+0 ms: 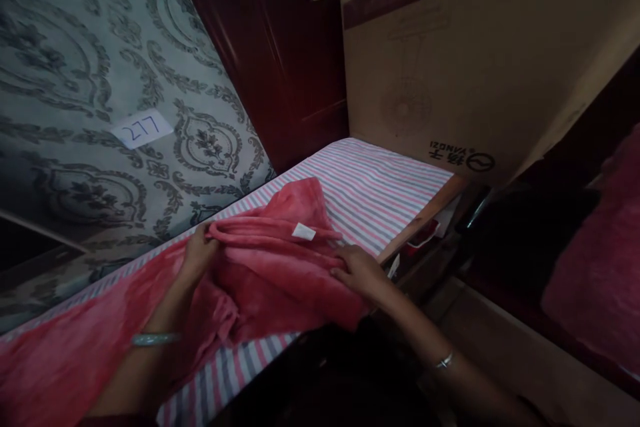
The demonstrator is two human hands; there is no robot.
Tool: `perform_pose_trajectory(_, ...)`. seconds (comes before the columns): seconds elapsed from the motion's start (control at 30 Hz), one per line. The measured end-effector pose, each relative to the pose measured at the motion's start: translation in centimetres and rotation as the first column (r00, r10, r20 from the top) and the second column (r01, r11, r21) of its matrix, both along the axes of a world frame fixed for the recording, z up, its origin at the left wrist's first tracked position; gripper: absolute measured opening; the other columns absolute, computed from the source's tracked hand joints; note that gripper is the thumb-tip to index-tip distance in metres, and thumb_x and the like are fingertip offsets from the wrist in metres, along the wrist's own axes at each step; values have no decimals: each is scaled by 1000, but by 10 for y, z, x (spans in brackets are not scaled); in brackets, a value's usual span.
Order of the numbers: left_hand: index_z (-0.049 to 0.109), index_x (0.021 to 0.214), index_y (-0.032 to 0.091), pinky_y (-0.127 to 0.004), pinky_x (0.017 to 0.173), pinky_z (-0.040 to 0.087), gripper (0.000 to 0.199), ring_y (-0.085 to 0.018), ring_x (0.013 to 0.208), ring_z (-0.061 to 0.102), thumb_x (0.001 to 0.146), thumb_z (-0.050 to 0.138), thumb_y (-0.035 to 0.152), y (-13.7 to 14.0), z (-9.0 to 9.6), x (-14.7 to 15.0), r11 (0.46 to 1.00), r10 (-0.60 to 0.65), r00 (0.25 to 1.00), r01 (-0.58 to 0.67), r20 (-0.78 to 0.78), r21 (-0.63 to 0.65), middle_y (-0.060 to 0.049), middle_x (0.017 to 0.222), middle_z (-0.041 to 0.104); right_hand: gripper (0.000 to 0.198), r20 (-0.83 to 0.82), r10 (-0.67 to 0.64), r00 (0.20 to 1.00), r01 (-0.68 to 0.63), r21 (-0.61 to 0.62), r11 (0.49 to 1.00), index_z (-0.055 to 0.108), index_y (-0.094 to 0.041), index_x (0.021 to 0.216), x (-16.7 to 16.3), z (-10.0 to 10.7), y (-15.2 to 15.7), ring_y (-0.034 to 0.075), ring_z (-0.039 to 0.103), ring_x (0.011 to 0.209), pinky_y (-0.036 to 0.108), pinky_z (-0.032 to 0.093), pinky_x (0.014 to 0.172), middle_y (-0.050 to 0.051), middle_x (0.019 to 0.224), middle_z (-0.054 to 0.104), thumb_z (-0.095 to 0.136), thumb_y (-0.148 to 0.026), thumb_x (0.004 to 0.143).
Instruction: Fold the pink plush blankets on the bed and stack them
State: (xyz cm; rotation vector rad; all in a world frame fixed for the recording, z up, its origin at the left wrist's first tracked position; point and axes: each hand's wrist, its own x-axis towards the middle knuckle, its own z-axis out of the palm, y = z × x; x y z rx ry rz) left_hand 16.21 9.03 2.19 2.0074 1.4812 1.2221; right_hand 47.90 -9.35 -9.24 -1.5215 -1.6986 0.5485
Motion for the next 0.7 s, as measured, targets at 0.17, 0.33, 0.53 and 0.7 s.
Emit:
perform_pose_trajectory(0.17,63,119,17,-44,106,45,40,-25,113,62,82,50,9,-51,11,71,827,-296,810,482,-506,290,-10,117,69,13,-65,-48,997,48,-1,999,64,-21,90,7,5,-21,23,65,83,34,49,76,6,90,69,58,-26,80)
perform_pose_trajectory(0.33,64,122,12,-45,103,45,37,-29,117,59,86,62,15,-80,-1,161,717,-461,459,697,-760,-14,-15,121,68,11,-73,-108,991,107,-19,994,63,-21,86,10,4,-37,22,64,74,32,47,68,3,79,68,56,-31,86)
perform_pose_trajectory(0.53,75,84,13,-33,87,47,24,-22,89,65,86,52,7,-61,-12,188,661,-737,521,687,-431,-301,-7,85,72,18,-130,-54,990,85,252,964,69,-23,96,7,17,-40,22,65,84,34,52,77,6,89,69,51,-24,94)
perform_pose_trajectory(0.7,71,80,13,-25,64,44,14,-16,70,59,82,57,15,-67,-2,198,506,-853,516,782,-78,-363,-2,75,68,17,-127,-232,964,264,517,814,74,-26,99,14,43,-29,28,58,113,46,51,93,12,127,60,58,-25,93)
